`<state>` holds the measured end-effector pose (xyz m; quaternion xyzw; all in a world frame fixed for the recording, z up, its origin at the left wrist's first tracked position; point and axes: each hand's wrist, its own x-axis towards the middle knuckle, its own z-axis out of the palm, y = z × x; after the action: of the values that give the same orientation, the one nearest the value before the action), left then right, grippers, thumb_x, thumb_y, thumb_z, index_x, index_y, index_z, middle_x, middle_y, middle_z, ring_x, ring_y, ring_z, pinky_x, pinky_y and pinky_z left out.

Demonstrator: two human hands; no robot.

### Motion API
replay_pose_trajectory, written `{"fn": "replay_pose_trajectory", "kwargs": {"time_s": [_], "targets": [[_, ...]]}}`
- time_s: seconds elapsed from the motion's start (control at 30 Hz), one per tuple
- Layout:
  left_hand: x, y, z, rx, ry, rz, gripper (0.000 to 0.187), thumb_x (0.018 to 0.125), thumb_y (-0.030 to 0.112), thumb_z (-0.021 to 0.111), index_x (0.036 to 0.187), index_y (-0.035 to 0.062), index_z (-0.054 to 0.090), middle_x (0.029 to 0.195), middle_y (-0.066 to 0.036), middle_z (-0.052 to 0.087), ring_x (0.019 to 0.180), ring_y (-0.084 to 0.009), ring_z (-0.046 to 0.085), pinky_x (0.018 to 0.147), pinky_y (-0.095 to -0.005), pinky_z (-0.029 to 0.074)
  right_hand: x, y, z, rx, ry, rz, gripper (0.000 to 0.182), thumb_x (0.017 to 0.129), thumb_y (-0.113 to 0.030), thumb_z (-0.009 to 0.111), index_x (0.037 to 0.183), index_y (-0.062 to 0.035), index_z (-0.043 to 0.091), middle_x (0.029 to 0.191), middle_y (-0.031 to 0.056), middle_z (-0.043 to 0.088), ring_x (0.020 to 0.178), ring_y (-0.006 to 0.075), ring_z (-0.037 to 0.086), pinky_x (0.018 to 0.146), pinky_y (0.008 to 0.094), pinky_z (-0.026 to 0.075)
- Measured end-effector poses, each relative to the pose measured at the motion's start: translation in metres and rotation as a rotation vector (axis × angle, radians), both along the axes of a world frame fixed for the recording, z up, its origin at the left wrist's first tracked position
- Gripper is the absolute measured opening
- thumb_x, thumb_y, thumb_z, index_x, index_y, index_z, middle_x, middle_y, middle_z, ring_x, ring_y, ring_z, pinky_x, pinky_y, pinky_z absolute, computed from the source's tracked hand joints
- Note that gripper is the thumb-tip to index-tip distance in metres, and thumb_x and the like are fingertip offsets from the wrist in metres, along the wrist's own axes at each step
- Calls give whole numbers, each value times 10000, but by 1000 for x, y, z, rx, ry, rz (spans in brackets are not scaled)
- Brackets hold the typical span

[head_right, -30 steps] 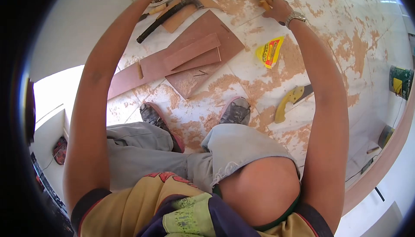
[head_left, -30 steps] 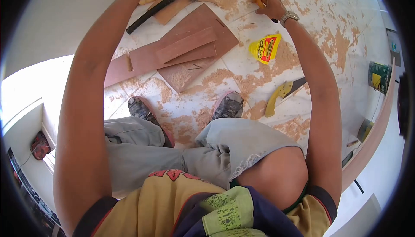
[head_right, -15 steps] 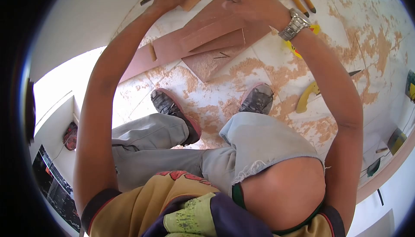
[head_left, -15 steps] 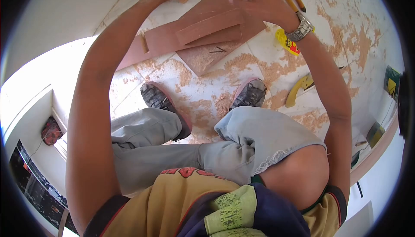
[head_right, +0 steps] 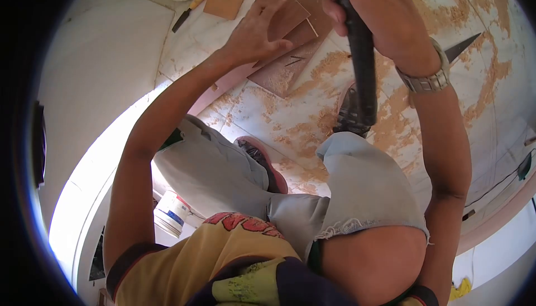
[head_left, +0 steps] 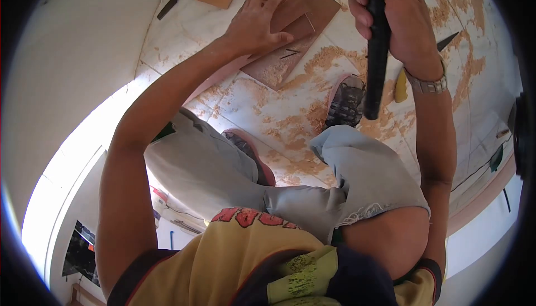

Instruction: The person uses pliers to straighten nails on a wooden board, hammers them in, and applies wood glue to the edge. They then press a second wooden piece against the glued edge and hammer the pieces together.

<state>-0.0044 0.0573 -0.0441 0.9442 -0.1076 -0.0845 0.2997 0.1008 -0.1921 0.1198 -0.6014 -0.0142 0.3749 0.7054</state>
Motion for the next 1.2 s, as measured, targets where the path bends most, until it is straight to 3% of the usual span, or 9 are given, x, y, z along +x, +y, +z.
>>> {"fn": "replay_pose_trajectory", "kwargs": {"time_s": [0.13,0.33,0.47,0.63,0.73,0.83,0.97,1.07,1.2], "targets": [[24,11,-3,65,-54,66,740,805,215,723,1493,108,473,1346,-237,544,1172,-428,585,1028,-473,488,-51,-57,-2,-473,-687,99,315,887,-155,630,1134,38,656,763,58,609,624,173,523,612,309,452],[81,42,18,385,-380,-43,725,845,333,771,1473,83,508,1311,-231,581,1256,-403,552,1038,-496,473,-166,-124,-42,-782,-316,155,303,829,-219,676,971,47,646,648,125,567,574,200,515,580,362,438],[38,-31,-10,324,-34,-380,796,757,454,814,1457,196,539,1463,-186,457,1317,-417,492,1094,-538,433,-239,-156,-74,-735,-17,-100,257,869,-206,672,938,36,624,661,94,519,617,152,444,586,343,394],[15,-48,-12,405,72,-313,788,758,472,832,1433,166,566,1502,-198,405,1349,-444,464,1095,-510,450,-269,-163,-80,-926,-109,-156,270,899,-216,675,984,33,615,672,61,529,617,137,479,587,336,403],[2,-40,-1,458,133,-290,776,767,449,830,1435,161,562,1486,-204,420,1339,-443,478,1081,-490,465,-249,-147,-39,-723,339,-244,272,917,-216,672,1007,36,620,672,39,542,595,125,498,573,321,409],[2,-24,-6,368,65,-220,687,802,406,812,1400,143,599,1392,-208,513,1272,-426,540,1031,-474,494,-232,-139,-25,-416,266,-282,288,930,-238,686,1008,35,636,671,18,564,570,114,501,560,301,415],[66,-12,-24,108,-164,-215,472,891,335,757,1302,113,690,1173,-185,660,1090,-390,643,938,-476,520,-227,-129,-70,-722,-171,-153,360,940,-323,719,980,29,658,664,60,573,579,140,498,558,330,406],[107,-24,-34,182,-296,-343,317,964,236,701,1242,89,731,1036,-111,711,960,-272,685,859,-405,539,-226,-126,-91,-787,-120,-72,357,943,-322,714,973,29,655,658,85,560,582,159,491,560,345,403],[119,-40,-26,133,-254,-338,152,927,109,672,983,-13,744,979,-192,717,956,-318,686,855,-402,532,-219,-123,-95,-775,-107,-60,346,940,-310,707,961,30,644,667,97,557,596,183,498,580,354,415]]}}
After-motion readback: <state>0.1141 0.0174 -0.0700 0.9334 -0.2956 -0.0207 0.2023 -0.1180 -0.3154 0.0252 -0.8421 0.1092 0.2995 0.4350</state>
